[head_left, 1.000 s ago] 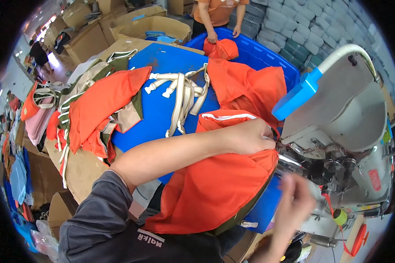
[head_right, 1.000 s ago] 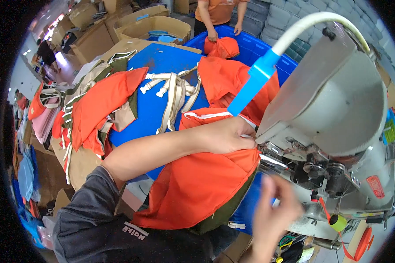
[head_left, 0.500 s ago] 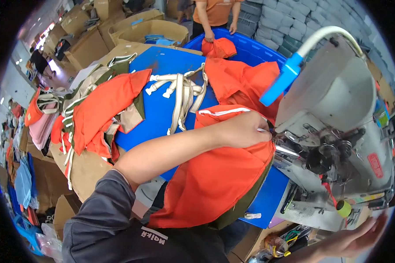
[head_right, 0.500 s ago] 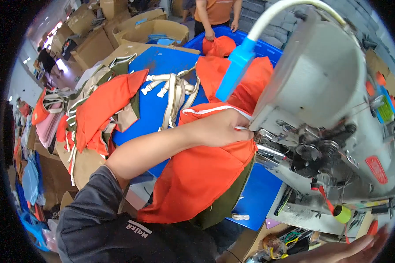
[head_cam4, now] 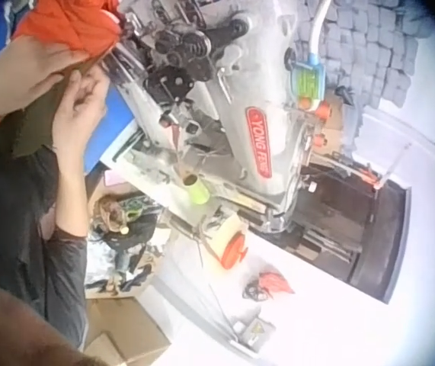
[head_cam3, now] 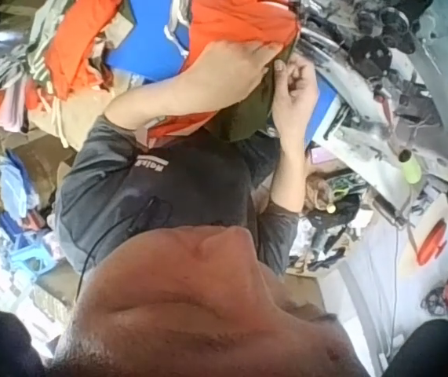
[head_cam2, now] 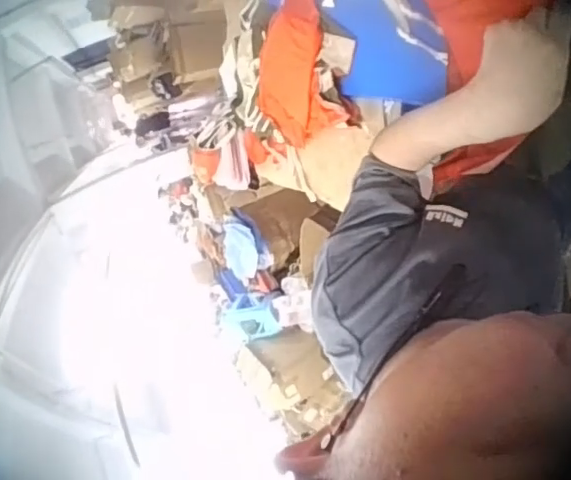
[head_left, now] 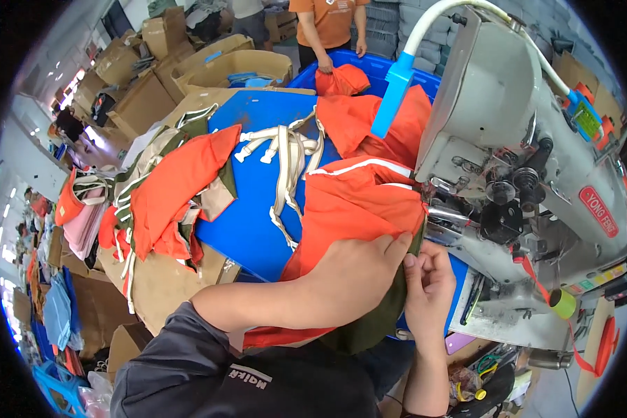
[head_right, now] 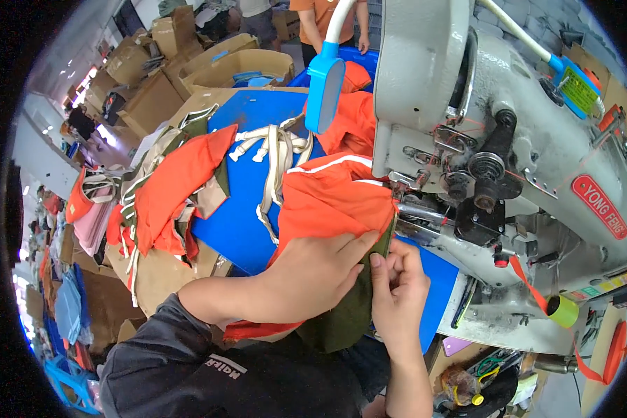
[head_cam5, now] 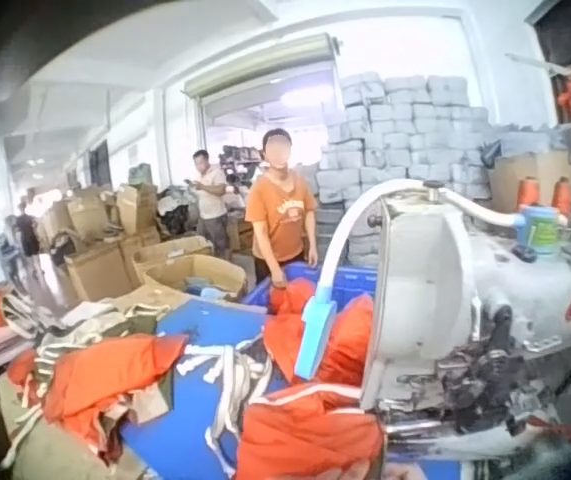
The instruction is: Sewing and assembling orange life jackets using an industrial sewing machine in a factory workshop.
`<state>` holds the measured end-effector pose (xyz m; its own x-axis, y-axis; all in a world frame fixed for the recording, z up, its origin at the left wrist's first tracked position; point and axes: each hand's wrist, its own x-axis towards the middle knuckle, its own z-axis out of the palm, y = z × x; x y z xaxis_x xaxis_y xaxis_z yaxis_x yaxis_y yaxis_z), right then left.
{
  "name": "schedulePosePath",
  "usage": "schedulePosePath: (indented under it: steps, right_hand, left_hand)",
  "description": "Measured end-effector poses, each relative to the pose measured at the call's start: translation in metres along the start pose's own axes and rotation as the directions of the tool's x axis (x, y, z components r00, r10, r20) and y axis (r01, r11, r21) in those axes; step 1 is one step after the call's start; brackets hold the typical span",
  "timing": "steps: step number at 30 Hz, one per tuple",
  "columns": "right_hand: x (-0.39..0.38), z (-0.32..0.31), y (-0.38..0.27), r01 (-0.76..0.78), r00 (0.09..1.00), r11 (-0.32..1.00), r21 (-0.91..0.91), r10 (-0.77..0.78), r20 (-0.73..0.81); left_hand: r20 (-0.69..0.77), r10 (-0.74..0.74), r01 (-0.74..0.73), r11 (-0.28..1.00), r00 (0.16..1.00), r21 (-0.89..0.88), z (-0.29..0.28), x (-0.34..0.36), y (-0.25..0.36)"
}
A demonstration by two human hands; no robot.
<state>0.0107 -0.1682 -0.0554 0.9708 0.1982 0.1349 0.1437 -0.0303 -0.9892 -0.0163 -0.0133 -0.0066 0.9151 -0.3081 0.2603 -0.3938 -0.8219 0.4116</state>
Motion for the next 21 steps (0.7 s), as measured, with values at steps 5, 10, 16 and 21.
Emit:
schedulePosePath:
  steps: [5,10,16,21]
  right_hand:
    - [-0.005,0.015,-0.004,0.056,0.997,0.987,0.154,-0.048,-0.059]
    - [-0.001,0.017,-0.004,0.085,0.995,0.969,0.231,-0.072,-0.066]
    - [0.008,0.018,0.001,0.010,0.995,0.962,0.275,0.017,-0.098]
    - [0.019,0.020,-0.001,0.026,0.984,0.968,0.251,0.020,-0.179]
  left_hand:
    - [-0.088,0.027,-0.053,0.950,0.996,-0.307,0.001,0.005,0.007]
    - [-0.113,-0.036,-0.007,0.931,0.993,-0.366,0.004,0.011,0.009]
    - [-0.134,-0.058,0.006,0.931,0.989,-0.365,0.013,0.022,0.003]
    - [-0.200,-0.058,-0.023,0.925,0.978,-0.380,0.017,0.030,-0.005]
